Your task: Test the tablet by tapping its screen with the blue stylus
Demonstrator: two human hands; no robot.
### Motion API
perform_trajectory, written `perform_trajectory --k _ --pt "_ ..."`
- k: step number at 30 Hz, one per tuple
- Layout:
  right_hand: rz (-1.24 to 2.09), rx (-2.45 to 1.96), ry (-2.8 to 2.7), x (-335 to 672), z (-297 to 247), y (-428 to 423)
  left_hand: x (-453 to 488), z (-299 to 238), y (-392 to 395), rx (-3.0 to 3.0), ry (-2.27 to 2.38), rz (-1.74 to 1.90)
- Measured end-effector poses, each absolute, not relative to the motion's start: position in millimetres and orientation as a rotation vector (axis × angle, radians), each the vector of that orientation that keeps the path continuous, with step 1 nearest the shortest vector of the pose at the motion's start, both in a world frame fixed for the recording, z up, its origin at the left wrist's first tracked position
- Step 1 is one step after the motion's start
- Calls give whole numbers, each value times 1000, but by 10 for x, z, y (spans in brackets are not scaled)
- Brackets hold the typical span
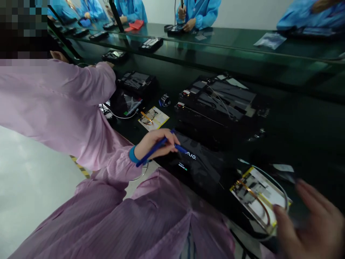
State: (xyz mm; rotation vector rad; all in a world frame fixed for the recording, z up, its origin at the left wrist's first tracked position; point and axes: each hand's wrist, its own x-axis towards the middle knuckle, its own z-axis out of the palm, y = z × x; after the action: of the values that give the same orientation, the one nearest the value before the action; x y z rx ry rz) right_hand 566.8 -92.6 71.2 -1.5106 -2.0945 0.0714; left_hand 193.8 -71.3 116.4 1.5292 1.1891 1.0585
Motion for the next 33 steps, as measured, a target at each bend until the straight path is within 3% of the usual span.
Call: perform_trajectory --k 5,8,14,26,33 --pt "933 -925 -2245 4662 1086 -981 2488 1191 -949 1682 766 1114" --pt "1162 -911 -2111 4490 1030 -940 2553 1074 -1000 1542 686 1135" --pt "1221 -990 -2055 4555 979 -963 2462 1062 -1066 1088 789 1151" --pt "1166 -859 -2191 4421 1026 -1031 2422 1098 -1064 1280 828 946" --pt "1018 -897 -2131 4390 1032 -1207 2680 1098 -1107 1361 579 1132"
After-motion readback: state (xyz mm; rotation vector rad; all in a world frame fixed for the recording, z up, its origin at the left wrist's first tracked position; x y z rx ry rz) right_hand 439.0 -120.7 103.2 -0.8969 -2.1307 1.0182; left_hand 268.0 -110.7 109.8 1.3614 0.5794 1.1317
